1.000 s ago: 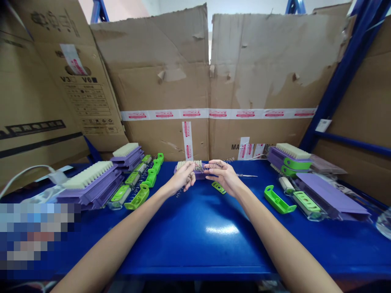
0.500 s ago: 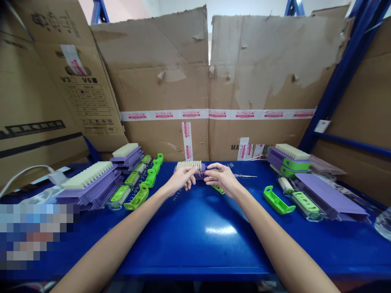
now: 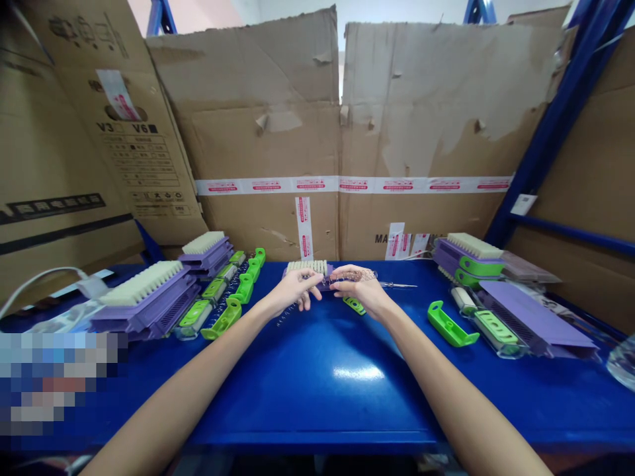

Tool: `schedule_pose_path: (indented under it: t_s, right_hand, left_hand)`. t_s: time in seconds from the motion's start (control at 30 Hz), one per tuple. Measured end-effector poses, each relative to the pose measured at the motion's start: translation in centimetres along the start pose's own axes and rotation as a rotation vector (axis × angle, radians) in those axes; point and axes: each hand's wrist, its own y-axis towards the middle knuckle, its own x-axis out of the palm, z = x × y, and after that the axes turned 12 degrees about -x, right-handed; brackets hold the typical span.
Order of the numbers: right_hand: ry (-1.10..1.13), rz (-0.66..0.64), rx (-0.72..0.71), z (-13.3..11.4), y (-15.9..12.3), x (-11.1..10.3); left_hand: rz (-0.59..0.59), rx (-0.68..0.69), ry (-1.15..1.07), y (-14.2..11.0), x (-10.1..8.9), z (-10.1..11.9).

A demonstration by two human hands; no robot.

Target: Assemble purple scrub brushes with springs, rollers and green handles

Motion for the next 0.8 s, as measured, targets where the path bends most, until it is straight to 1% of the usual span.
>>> schedule_pose_path:
  t_s: [0.2,0.27,0.33,0.4,0.43,0.53,0.6,0.7,0.8]
  right_hand:
    - [-0.069,0.007,-0.033,0.0,0.0,0.1]
    - [-0.091,-0.002,-0.052,0.0,0.1,0.1]
    - [-0.099,-0.014,-0.072,0.0,0.1,0.1]
    - [-0.095,-0.02,-0.094,0.0,0.2,0.1]
    - [-0.093,-0.017,-0.104,0.1,0.2,0.1]
    - [-0.106,0.009,-0.109,0.1,0.3,0.2]
    - [-0.133,0.026,-0.104,0.1,0.3,0.2]
    - [-0.171,0.043,-0.112,0.1,0.3,0.1]
    - [-0.175,0.022,-0.123,0.1,0.3,0.1]
  left_hand:
    - [-0.047,-0.054,-0.014,0.8,-0.2,-0.3]
    - [-0.099,-0.081,-0.018,0.6,-0.3,-0.1]
    - [-0.18,-0.128,-0.027,0.2,-0.5,0.1]
    - [-0.215,-0.145,-0.028,-0.3,-0.5,0.2]
    - [-0.2,-0.13,-0.025,-0.4,-0.4,0.3]
    - [-0.099,-0.053,-0.018,-0.4,-0.2,0.1]
    - [-0.072,-0.041,-0.027,0.0,-0.2,0.0]
    - [-0.099,-0.076,-0.034,0.4,-0.4,-0.2]
    - [-0.175,-0.138,-0.023,0.2,-0.8,0.0]
